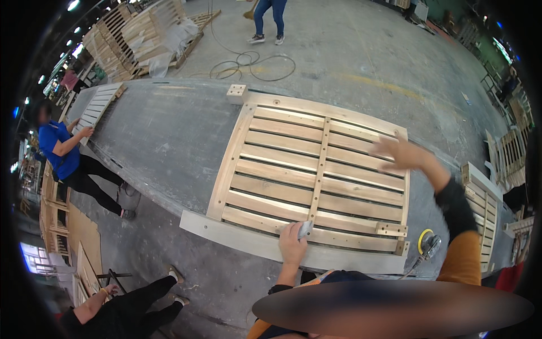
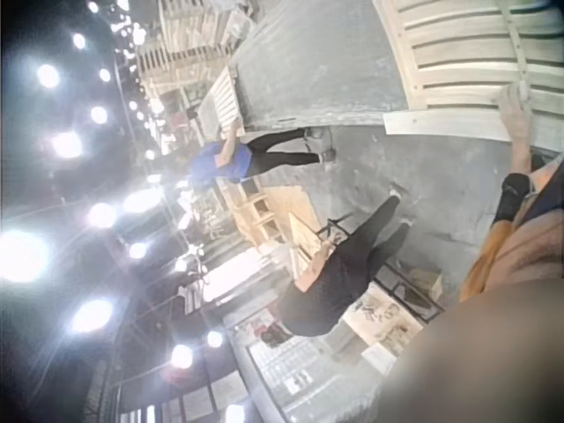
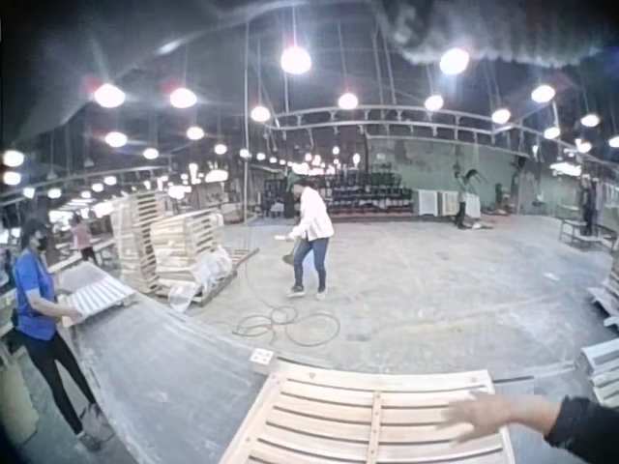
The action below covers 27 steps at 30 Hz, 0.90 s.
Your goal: The person uses a handheld orbital sander and a sanding block to smooth the surfaces and edges of wooden slatted panels. They flip the panels to work on both sides and move between multiple units on a workbench in a busy workshop.
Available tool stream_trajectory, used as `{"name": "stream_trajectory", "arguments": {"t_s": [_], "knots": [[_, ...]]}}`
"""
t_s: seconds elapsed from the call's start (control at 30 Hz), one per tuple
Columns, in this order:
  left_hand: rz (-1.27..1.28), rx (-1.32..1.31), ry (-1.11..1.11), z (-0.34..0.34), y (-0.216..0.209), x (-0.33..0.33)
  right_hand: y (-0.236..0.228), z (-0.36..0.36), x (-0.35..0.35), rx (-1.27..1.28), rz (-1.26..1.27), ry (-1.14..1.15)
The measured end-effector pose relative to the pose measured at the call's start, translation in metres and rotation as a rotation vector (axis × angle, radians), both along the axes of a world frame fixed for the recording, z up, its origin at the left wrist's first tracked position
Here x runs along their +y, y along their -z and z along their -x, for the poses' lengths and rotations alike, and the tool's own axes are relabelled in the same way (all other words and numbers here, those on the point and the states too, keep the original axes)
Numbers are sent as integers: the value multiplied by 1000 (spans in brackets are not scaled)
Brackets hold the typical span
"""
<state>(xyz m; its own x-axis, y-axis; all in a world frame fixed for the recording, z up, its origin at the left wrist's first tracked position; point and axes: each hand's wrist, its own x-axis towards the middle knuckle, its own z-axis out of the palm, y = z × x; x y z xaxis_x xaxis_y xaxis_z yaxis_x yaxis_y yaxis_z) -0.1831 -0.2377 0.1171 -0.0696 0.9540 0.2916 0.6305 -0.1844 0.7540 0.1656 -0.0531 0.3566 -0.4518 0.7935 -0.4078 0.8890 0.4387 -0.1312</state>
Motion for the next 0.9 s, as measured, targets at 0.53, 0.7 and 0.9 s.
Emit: {"name": "stream_trajectory", "arguments": {"t_s": [0.53,0.7,0.9], "knots": [[52,-419,-79,-196,-59,-58,268,-187,-384,729,-359,827],[-249,46,245,-300,-72,-97,235,-209,-428,365,-328,208],[-304,140,42,-298,-79,-81,213,-247,-438,145,-83,-213]]}}
